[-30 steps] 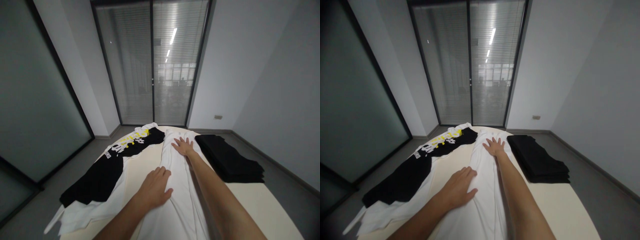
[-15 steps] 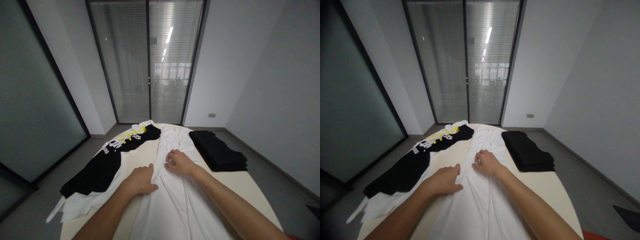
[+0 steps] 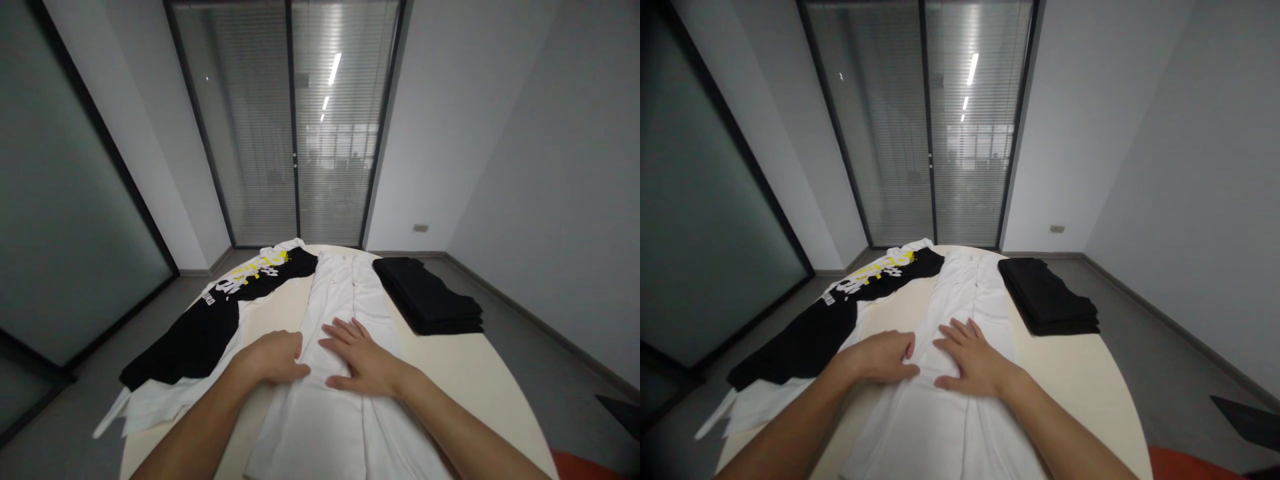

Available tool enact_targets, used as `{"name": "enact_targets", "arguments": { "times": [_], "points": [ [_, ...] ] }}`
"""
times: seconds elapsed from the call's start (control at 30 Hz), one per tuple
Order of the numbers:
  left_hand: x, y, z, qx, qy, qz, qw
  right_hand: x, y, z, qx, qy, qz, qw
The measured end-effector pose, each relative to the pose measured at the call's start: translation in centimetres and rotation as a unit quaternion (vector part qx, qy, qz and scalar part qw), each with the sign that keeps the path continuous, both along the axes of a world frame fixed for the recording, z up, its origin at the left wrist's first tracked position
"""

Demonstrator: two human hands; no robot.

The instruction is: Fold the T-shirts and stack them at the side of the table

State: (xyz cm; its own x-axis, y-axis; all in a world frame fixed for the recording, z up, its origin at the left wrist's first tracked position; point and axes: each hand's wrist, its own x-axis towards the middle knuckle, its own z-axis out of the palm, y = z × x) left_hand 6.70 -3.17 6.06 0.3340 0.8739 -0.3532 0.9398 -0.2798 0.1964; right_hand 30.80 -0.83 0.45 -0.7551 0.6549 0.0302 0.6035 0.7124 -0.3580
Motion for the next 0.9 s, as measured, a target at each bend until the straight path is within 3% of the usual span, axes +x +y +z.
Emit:
{"name": "enact_targets", "arguments": {
  "times": [0.17,0.33,0.6,0.73,0.9],
  "points": [
    [0.6,0.0,-0.4,0.019,0.012,-0.01,1.0,-0.1,-0.3,-0.1,-0.018,0.002,0.012,1.0],
    [0.7,0.3,-0.1,0.047,-0.068,-0.019,0.996,0.0,-0.3,-0.1,0.005,0.001,0.024,1.0],
    [0.1,1.0,-1.4,-0.139,-0.203,-0.017,0.969,-0.5,-1.0,1.4,0.02,0.049,0.071,0.996],
    [-0.3,1.4,-1.6,-0.066,-0.161,-0.009,0.985,-0.5,-1.7,0.8,0.022,0.04,0.084,0.995],
    [-0.1,1.0,-0.9,0.014,-0.101,-0.019,0.995,-0.8,-2.0,0.6,0.009,0.048,0.073,0.996]
  ]
}}
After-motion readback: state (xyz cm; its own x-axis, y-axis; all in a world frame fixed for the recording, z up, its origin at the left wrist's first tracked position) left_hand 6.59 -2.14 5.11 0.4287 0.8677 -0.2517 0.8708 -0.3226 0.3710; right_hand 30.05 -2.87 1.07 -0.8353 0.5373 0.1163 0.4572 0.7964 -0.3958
